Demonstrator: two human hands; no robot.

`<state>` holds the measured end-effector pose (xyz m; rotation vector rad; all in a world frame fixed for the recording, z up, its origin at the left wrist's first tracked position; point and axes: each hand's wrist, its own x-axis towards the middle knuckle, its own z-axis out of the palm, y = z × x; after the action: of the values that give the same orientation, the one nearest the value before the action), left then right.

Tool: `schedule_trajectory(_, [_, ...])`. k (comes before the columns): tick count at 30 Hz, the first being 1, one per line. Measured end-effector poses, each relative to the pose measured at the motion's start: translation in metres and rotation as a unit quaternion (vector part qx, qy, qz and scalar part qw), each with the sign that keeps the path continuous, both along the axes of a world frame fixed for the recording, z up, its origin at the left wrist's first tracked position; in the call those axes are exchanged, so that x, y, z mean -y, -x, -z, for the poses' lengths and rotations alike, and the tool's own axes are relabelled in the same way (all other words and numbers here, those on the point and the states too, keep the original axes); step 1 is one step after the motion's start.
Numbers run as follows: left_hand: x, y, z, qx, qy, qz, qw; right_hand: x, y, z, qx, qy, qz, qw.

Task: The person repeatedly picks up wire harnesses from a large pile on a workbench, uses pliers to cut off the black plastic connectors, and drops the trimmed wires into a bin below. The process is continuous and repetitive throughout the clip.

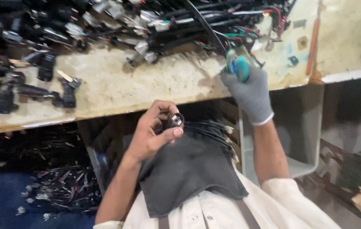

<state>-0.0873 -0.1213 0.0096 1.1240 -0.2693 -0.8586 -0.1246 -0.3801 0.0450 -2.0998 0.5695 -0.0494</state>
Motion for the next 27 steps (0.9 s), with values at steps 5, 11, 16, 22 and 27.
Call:
schedule_trajectory(5, [0.004, -0.008, -0.009, 0.076, -0.114, 0.033, 0.99, -0.036, 0.018, -0.027, 0.082, -0.13, -0.083, 0.985])
schedule_trajectory(11, [0.01, -0.001, -0.022, 0.29, -0.173, 0.025, 0.941, -0.042, 0.018, -0.011, 0.048, -0.099, -0.221, 0.969])
schedule_trajectory(16, [0.019, 0.008, -0.03, 0.353, -0.249, -0.036, 0.901, -0.05, 0.03, 0.004, -0.084, -0.394, 0.012, 0.915])
schedule_trajectory(22, [0.018, 0.003, -0.036, 0.179, -0.276, 0.066, 0.942, -0.046, 0.027, -0.003, 0.056, -0.182, -0.168, 0.967])
schedule_trajectory(27, [0.015, 0.004, -0.027, 0.282, -0.238, -0.001, 0.929, -0.05, 0.027, -0.015, 0.266, 0.042, -0.292, 0.918])
